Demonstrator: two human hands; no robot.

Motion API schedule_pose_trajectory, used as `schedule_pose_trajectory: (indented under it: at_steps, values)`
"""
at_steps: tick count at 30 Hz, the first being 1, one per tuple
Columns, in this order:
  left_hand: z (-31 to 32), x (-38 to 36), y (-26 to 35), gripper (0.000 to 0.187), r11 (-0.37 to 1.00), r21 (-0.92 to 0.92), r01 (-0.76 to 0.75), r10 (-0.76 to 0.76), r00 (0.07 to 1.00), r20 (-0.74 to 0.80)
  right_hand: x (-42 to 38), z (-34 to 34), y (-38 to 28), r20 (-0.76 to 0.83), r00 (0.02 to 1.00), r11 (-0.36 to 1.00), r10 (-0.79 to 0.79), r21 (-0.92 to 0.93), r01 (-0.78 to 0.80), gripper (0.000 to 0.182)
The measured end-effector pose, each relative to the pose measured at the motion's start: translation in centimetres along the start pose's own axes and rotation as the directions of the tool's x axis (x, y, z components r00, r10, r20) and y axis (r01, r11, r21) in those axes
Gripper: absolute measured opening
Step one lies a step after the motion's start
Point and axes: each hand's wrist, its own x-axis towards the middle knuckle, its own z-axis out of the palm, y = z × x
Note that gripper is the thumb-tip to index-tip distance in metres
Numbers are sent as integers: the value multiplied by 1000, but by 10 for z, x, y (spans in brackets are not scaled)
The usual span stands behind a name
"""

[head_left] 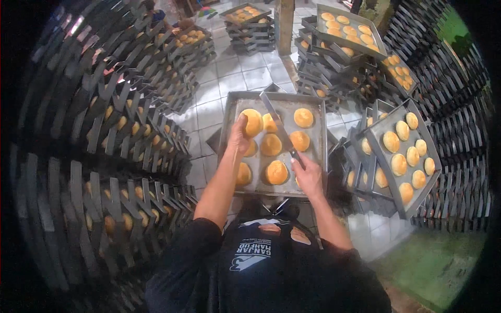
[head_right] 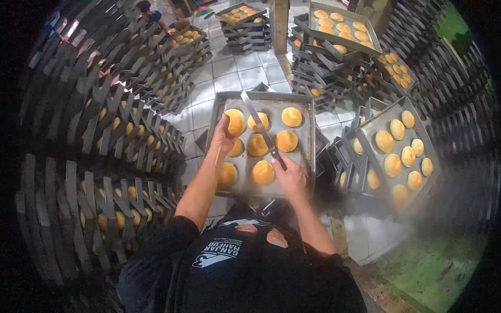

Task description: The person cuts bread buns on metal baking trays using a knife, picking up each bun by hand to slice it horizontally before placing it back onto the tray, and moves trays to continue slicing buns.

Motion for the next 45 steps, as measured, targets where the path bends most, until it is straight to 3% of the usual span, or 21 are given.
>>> schedule_pose_trajectory:
  at_steps: [2,3,7,9,12,13,15,18,20,22,26,28,30,33,34,36,38,40,42,44,45]
  values:
    - [8,-11,1,52,999,-29,-23,22,999,-32,3,3,-11,28,991,984,-127,132,122,40]
    - [12,-16,4,52,997,-79,-26,24,999,-24,2,6,-17,-33,979,971,-201,121,204,40]
    - [26,-29,9,51,991,-125,-48,46,999,-20,-12,-4,-32,59,990,991,-130,-18,132,44]
    - [31,-33,13,50,991,-119,-57,56,998,-5,-16,-1,-23,-17,959,959,-282,35,283,41]
    - [36,-39,14,50,994,-85,-71,69,997,-19,-24,-4,-19,-44,947,948,-318,12,319,40]
    - [36,-39,14,49,994,-76,-73,72,997,-19,-28,-8,-22,-46,947,948,-318,11,319,40]
    - [36,-40,14,48,995,-67,-75,74,997,-16,-38,-16,-30,21,985,984,-173,-44,174,40]
    - [37,-44,11,45,997,-12,-72,72,997,25,-37,-12,-9,-2,981,981,-195,-24,195,42]
    - [50,-55,4,42,978,166,-124,93,978,184,-35,-17,-29,-16,982,982,-186,-30,186,40]
    - [55,-57,-6,43,979,184,-85,52,983,177,-25,-19,-42,-33,985,985,-169,-37,168,38]
    - [60,-57,8,38,988,129,-90,78,992,95,-18,-26,-29,-31,946,946,-324,-43,322,36]
    - [54,-54,30,35,971,187,-150,112,974,197,-30,-36,-16,28,961,959,-275,-66,276,36]
    - [45,-54,23,34,954,259,-153,111,979,169,-27,-34,-15,34,960,957,-279,-69,281,37]
    - [60,-65,-2,34,892,445,-78,-3,984,178,-12,-32,-17,1,958,955,-287,-77,286,40]
    - [59,-62,-8,34,892,446,-72,-10,984,180,-2,-28,-19,-8,948,946,-317,-81,315,40]
    - [56,-54,-12,31,959,270,-83,25,977,211,-1,-30,-20,-18,937,935,-348,-81,346,40]
    - [56,-56,7,32,965,241,-104,47,972,229,-13,-45,-22,54,954,952,-296,-61,299,39]
    - [57,-60,26,33,931,349,-104,33,978,204,-19,-53,-14,89,963,966,-255,-9,257,38]
    - [62,-64,14,36,929,362,-79,-4,975,223,-20,-51,-10,116,973,980,-197,47,193,37]
    - [65,-66,-12,40,854,513,-81,-37,976,215,-2,-41,-15,81,947,948,-310,-53,315,36]
    - [73,-69,-16,41,879,473,-65,-48,973,224,3,-43,-29,104,945,937,-311,-130,323,35]
